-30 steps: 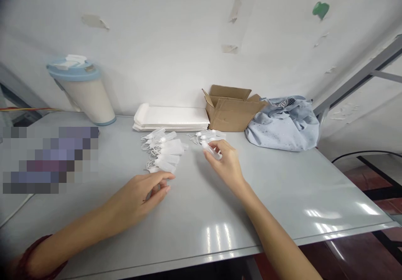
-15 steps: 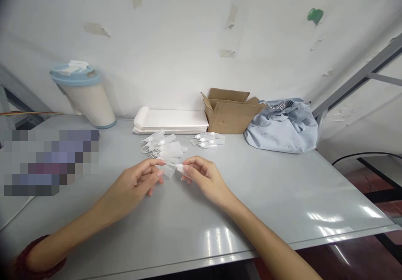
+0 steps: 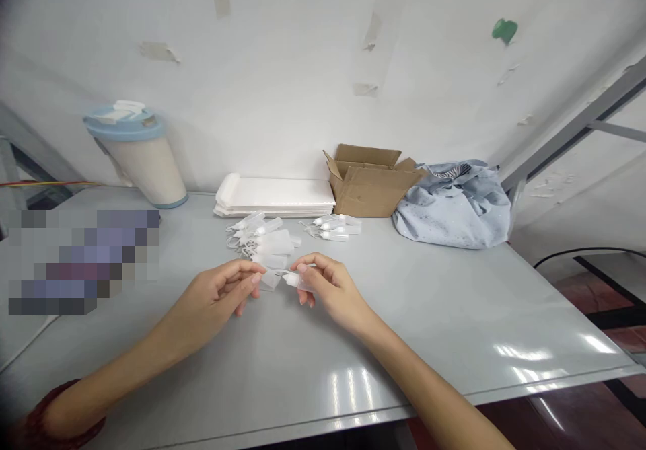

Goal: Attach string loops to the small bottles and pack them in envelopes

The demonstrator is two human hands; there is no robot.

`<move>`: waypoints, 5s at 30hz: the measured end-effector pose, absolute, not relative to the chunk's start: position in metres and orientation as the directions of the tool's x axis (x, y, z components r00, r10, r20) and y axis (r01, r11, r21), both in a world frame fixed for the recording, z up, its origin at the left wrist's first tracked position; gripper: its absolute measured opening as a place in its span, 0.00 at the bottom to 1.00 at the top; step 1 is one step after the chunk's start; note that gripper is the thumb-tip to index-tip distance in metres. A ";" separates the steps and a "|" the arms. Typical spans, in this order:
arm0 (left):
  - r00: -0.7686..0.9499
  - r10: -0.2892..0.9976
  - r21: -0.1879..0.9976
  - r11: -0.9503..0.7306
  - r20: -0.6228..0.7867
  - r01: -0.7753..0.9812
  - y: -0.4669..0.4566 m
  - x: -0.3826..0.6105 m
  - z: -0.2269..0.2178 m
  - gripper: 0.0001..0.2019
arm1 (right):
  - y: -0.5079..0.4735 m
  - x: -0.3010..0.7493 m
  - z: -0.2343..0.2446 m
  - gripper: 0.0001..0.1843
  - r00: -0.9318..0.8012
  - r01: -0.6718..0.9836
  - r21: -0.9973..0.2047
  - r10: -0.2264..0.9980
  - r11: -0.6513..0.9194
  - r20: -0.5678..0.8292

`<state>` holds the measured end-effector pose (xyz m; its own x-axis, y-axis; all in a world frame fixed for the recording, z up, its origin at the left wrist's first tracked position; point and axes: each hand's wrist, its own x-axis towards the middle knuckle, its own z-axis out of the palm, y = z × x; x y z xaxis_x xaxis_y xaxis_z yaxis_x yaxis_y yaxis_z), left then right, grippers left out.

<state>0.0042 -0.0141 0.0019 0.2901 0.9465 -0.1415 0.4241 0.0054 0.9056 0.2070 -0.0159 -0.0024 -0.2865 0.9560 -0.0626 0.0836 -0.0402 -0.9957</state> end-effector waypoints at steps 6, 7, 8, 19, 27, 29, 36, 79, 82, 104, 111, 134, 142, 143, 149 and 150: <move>0.343 0.919 0.938 0.071 -0.194 0.340 -0.015 0.006 0.004 0.13 | -0.017 0.206 -0.004 0.15 -0.289 0.109 -0.993 0.954 -0.046 -0.076; 0.354 0.912 0.945 0.096 -0.210 0.312 -0.015 0.005 0.004 0.13 | -0.017 0.205 -0.005 0.15 -0.291 0.112 -0.993 0.954 -0.045 -0.076; 0.361 0.905 0.950 0.122 -0.225 0.288 -0.015 0.005 0.004 0.13 | -0.018 0.205 -0.005 0.15 -0.293 0.115 -0.992 0.953 -0.042 -0.075; 0.385 0.870 0.950 0.260 -0.308 0.171 -0.014 0.006 0.002 0.13 | -0.019 0.202 -0.012 0.14 -0.334 0.106 -0.994 0.941 -0.017 -0.052; 0.383 0.869 0.949 0.273 -0.313 0.158 -0.011 0.004 0.002 0.14 | -0.021 0.202 -0.014 0.11 -0.287 0.089 -0.996 0.958 0.004 -0.022; 0.389 0.867 0.950 0.272 -0.311 0.154 -0.010 0.004 0.002 0.14 | -0.021 0.203 -0.013 0.11 -0.285 0.089 -0.996 0.958 -0.003 -0.028; 0.388 0.850 0.935 0.315 -0.355 0.166 -0.013 0.004 0.002 0.13 | -0.021 0.202 -0.010 0.11 -0.304 0.091 -0.995 0.951 -0.039 -0.065; 0.384 0.900 0.953 0.098 -0.208 0.287 -0.027 0.013 -0.005 0.12 | -0.027 0.199 -0.015 0.16 -0.342 0.113 -0.991 0.933 -0.075 -0.110; 0.393 0.895 0.949 0.091 -0.211 0.303 -0.028 0.014 -0.005 0.12 | -0.025 0.200 -0.016 0.15 -0.349 0.152 -0.986 0.930 -0.066 -0.116; 0.505 0.844 0.918 -0.037 -0.183 0.394 -0.015 0.009 -0.003 0.12 | -0.025 0.203 -0.011 0.16 -0.348 0.329 -0.944 0.930 0.006 -0.116; 0.495 0.867 0.867 -0.205 -0.055 0.455 -0.026 0.009 0.005 0.13 | -0.026 0.204 0.000 0.15 -0.356 0.341 -0.939 0.930 0.040 -0.090; 0.085 0.996 0.993 -0.005 -0.005 0.118 0.001 -0.006 0.008 0.13 | -0.009 0.212 -0.016 0.20 -0.161 0.194 -0.967 0.978 0.165 0.134; 0.319 0.940 0.991 0.101 -0.123 0.085 -0.012 0.005 0.004 0.13 | -0.024 0.199 -0.016 0.17 -0.220 0.214 -0.958 0.965 0.191 0.143; 0.327 0.935 0.990 0.115 -0.137 0.086 -0.014 0.006 0.004 0.14 | -0.024 0.199 -0.015 0.17 -0.204 0.228 -0.954 0.968 0.193 0.147; 0.280 0.948 0.988 0.128 -0.149 0.092 -0.014 0.005 0.004 0.14 | -0.023 0.199 -0.015 0.15 -0.177 0.258 -0.947 0.973 0.192 0.148; 0.279 0.950 0.987 0.113 -0.140 0.110 -0.014 0.004 0.005 0.13 | -0.023 0.199 -0.016 0.15 -0.185 0.259 -0.947 0.972 0.193 0.147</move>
<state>0.0040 -0.0138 0.0046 0.2791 0.9500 -0.1400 0.1096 0.1133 0.9875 0.1993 -0.0228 -0.0158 -0.1846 0.9717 0.1473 0.2586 0.1926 -0.9466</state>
